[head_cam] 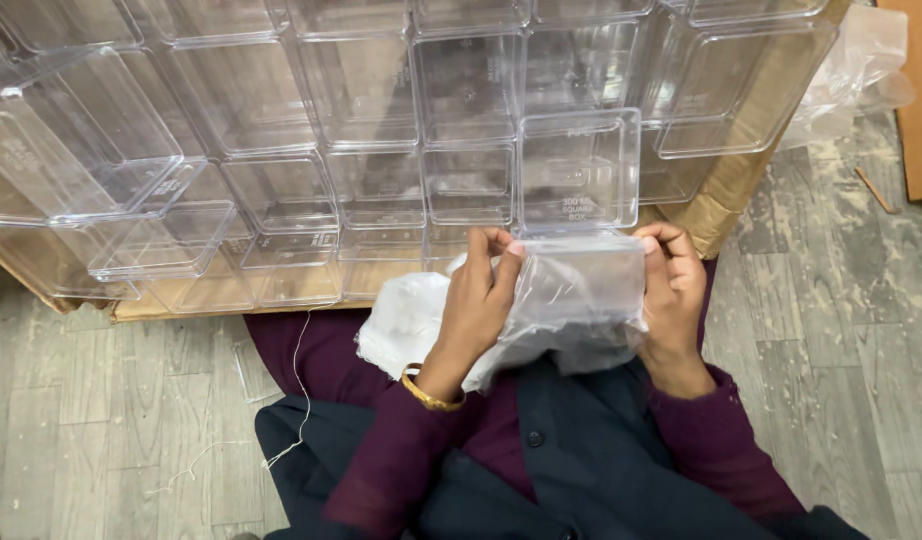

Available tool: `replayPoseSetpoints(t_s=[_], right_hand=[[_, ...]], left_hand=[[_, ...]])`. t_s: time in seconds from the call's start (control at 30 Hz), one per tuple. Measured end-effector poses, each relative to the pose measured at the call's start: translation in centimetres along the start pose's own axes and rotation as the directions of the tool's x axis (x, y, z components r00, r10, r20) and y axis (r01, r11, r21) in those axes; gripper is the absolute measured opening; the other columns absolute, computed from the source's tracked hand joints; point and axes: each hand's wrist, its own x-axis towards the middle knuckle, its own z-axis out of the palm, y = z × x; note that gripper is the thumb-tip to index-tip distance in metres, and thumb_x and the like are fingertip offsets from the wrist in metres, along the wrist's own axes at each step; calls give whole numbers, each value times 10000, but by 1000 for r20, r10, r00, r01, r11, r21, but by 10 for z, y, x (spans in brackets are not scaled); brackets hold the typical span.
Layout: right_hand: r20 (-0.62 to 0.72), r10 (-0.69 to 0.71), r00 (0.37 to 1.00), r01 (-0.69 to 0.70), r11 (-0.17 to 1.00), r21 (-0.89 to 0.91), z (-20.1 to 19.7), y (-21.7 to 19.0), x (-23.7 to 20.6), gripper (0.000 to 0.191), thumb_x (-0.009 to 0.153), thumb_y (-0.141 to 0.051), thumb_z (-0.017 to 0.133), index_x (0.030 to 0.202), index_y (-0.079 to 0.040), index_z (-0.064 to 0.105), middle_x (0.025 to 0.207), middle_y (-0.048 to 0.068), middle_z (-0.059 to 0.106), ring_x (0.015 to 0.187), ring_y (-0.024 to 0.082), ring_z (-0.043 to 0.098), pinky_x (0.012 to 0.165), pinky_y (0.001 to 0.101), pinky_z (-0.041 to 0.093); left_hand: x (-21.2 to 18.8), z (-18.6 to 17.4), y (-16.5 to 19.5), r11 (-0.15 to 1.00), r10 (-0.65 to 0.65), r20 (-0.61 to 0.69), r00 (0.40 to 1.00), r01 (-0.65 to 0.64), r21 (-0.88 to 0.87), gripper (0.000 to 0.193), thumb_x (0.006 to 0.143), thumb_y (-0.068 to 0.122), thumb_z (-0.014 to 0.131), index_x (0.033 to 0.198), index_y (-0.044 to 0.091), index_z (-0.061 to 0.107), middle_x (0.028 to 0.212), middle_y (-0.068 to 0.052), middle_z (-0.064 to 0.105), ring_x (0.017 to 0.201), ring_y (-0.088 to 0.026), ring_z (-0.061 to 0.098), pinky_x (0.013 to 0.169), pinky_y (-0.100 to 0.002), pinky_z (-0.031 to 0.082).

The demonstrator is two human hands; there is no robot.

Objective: The person sits on the floor in front of a large cardboard carton filled with clear plastic boxes. They pull boxes from the carton one at a time, strip off the surrounding plastic bags and film by hand, and place the unwrapped boxes into a grid arrangement beside the carton.

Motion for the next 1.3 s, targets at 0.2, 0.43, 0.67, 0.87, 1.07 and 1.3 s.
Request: replayPoseSetpoints(t_s=[0.2, 0.43, 0.67, 0.87, 1.07, 1.3], right_hand=[[103, -112, 988, 83, 965, 248, 26, -14, -10, 110, 1127, -154, 540, 1189, -64, 526, 1337, 101, 610, 1184, 140, 593, 1111, 299, 487], [214, 81, 973, -139, 952, 272, 50, -32, 1, 163, 1078, -184, 564, 1164, -54, 519, 1453, 174, 611, 1225, 155, 616, 1040, 309, 509], [149, 99, 984, -132, 963, 235, 40, 1, 1, 183, 1142, -203, 590, 1243, -52, 574, 1188, 90, 611, 969, 81, 592, 857, 248, 512], [575, 482, 661, -721, 621, 308, 44, 11, -9, 593, 916, -432, 614, 1335, -20, 534, 1209, 103, 652, 1056, 162, 661, 911, 331, 536], [865, 196, 462, -584, 801, 131, 48, -3, -14, 822, 972, -574, 665, 1435, 91, 525, 1319, 184, 640, 1199, 207, 636, 1019, 359, 513], [510, 31, 859, -79, 994, 72, -45, -6, -3, 584, 775, -157, 816, 1273, -14, 546, 1202, 140, 649, 1106, 260, 664, 936, 386, 586]], left_hand=[[-12, -23, 21, 875, 464, -178, 868, -480, -61, 188, 1076, 186, 617, 984, 29, 568, 1378, -175, 640, 1051, -222, 639, 872, -370, 493], [-6, -45, 23, 892, 414, -175, 893, -437, -117, 227, 1026, 192, 685, 916, 16, 594, 1407, -137, 675, 776, -64, 536, 678, -235, 451], [-4, -38, 13, 924, 307, -281, 909, -356, -142, 189, 1041, 137, 684, 958, 2, 582, 791, -27, 642, 676, -65, 522, 633, -226, 423], [4, -48, 19, 925, 377, -263, 888, -378, 47, 202, 1039, 182, 692, 979, 16, 594, 782, -40, 640, 691, -97, 603, 641, -244, 490], [21, -58, 20, 898, 369, 23, 929, -363, 250, 229, 965, 245, 755, 935, 46, 646, 754, -71, 703, 625, -159, 686, 562, -302, 538], [23, -42, 15, 877, 408, 20, 913, -398, 271, 300, 956, 316, 770, 1091, 74, 655, 1003, -72, 701, 835, -234, 721, 648, -359, 555]])
